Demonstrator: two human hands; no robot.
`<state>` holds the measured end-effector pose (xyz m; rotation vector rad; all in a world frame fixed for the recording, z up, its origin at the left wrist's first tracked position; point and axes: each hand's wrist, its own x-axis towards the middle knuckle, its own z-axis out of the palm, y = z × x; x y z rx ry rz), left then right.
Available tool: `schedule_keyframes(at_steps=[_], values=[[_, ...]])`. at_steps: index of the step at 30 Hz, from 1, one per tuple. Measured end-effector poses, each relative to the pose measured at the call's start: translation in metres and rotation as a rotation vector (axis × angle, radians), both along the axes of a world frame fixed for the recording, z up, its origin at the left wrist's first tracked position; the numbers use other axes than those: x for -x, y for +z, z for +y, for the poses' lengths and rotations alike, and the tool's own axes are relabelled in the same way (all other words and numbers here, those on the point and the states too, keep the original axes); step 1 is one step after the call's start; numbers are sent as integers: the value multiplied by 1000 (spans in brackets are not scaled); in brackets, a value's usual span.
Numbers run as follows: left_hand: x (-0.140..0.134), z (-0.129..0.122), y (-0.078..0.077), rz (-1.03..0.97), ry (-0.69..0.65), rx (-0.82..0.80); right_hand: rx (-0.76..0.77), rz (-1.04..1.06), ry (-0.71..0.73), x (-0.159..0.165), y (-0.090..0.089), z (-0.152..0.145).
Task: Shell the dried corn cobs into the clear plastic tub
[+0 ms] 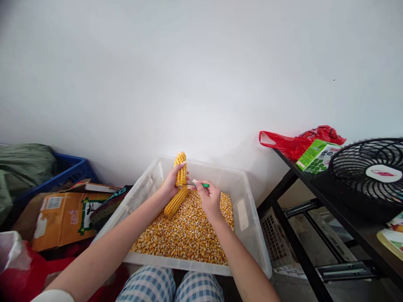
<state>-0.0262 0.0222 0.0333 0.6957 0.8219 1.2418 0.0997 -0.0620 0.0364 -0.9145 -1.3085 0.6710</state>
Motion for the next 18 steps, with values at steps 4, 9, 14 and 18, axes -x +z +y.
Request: schedule_keyframes(at_steps=[4, 9, 14, 18], values=[[0, -1, -1, 24, 32, -65, 10, 66, -36, 4, -4, 1], [-3, -4, 0, 62, 38, -92, 39, 49, -52, 6, -6, 2], [-6, -8, 0, 100, 48, -109, 43, -7, -68, 6, -3, 0], [-7, -8, -1, 112, 50, -102, -3, -87, -79, 5, -4, -1]])
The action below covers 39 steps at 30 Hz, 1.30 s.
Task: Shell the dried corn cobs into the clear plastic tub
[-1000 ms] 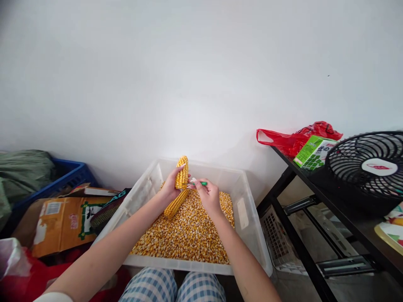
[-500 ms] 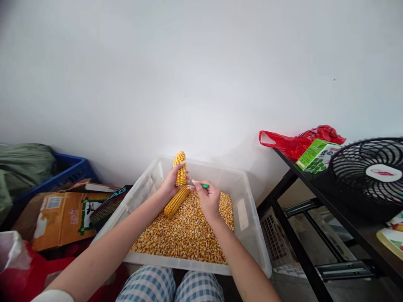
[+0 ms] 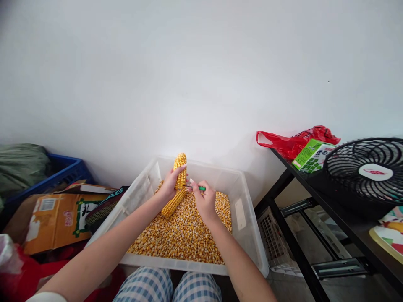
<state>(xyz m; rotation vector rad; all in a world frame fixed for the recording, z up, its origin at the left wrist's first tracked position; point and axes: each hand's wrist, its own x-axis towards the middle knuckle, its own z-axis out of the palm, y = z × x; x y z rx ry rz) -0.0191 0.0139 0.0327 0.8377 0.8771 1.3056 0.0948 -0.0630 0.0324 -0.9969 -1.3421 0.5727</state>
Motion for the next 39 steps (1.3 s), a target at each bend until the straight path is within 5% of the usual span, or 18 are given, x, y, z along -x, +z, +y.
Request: schedule_keyframes(at_steps=[11, 18, 26, 39], values=[[-6, -9, 0, 72, 99, 3, -174, -220, -13, 4, -18, -2], [-9, -11, -5, 111, 47, 0, -10, -53, 51, 6, -25, 7], [-9, -5, -18, 344, 139, -279, 196, 61, 140, -1, -27, 20], [-3, 4, -13, 80, 37, 1, 186, 177, 242, 2, -20, 19]])
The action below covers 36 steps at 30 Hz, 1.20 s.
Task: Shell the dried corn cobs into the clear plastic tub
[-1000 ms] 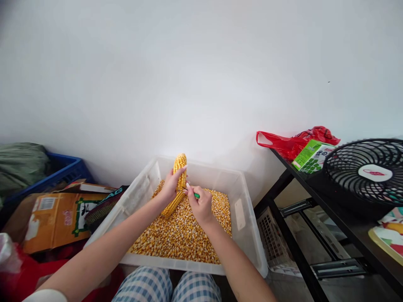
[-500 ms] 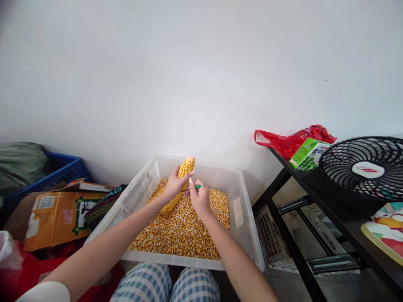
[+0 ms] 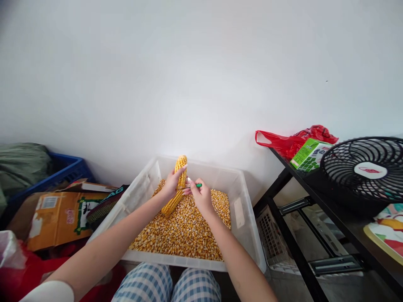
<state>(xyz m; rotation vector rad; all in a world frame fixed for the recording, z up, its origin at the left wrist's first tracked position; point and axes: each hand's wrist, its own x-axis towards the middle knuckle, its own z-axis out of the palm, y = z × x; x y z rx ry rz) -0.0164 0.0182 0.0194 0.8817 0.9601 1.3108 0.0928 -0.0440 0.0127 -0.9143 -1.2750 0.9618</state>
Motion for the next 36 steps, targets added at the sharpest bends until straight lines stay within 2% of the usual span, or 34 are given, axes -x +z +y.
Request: schedule_keyframes(at_steps=[11, 15, 18, 23, 26, 31, 36], values=[[0, 1, -3, -60, -5, 68, -77, -178, -99, 4, -3, -7], [1, 2, -6, -39, -17, 68, -46, -121, -98, 7, -9, -4], [3, 3, -8, 34, 18, 17, 25, -31, -79, 10, -13, 1], [2, -1, -12, 269, 181, -164, 135, 112, -51, 12, -23, 5], [-1, -6, -13, 315, 212, -181, 175, 182, -47, 10, -27, 6], [-2, -9, -9, 308, 184, -163, 233, 179, -9, 2, -20, 11], [-3, -7, -2, 399, 102, -312, 242, 115, 50, 0, -22, 15]])
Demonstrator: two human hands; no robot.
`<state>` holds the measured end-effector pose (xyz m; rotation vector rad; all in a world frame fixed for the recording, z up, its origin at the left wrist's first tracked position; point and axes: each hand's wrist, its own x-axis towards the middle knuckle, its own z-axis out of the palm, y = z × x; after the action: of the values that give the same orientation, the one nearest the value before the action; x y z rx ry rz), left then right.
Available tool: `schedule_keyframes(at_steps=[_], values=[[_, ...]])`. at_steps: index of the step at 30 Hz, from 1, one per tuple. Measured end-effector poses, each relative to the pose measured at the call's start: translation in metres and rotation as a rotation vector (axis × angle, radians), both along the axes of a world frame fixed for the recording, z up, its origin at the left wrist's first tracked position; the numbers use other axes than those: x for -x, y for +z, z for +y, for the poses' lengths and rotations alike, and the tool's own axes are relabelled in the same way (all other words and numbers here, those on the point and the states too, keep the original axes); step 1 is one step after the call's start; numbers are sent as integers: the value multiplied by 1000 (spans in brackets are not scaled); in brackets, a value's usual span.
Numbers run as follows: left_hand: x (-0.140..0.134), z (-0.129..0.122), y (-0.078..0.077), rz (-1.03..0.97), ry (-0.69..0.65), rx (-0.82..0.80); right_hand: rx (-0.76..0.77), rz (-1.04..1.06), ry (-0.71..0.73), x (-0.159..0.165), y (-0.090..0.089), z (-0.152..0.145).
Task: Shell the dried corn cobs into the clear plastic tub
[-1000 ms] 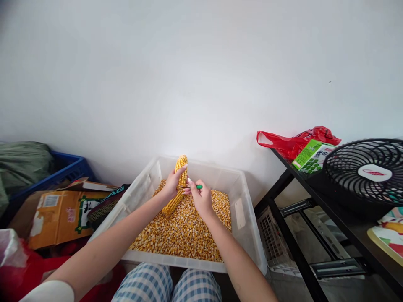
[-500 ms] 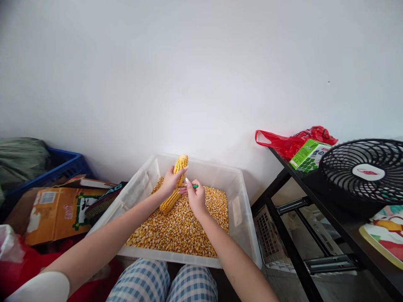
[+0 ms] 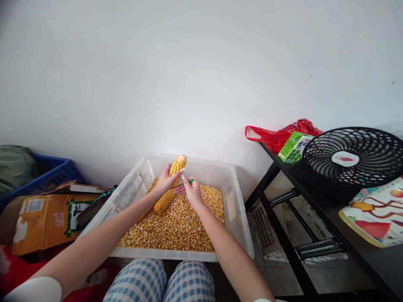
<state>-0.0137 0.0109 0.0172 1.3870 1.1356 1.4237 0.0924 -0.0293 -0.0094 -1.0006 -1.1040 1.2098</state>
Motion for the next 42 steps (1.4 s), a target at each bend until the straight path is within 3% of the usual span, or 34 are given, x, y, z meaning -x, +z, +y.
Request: schedule_keyframes(at_steps=[5, 13, 23, 37, 42], values=[[-1, 2, -1, -19, -42, 5, 9, -26, 77, 4, -7, 1], [8, 23, -13, -484, -224, 354, -158, 74, -96, -12, 21, -1], [8, 19, -8, -561, -294, 486, -176, 51, -129, -9, 26, -7], [8, 18, -6, -518, -279, 411, -181, 1, -147, -7, 26, -9], [6, 15, -7, -481, -206, 353, -279, -120, -189, -2, 26, -18]])
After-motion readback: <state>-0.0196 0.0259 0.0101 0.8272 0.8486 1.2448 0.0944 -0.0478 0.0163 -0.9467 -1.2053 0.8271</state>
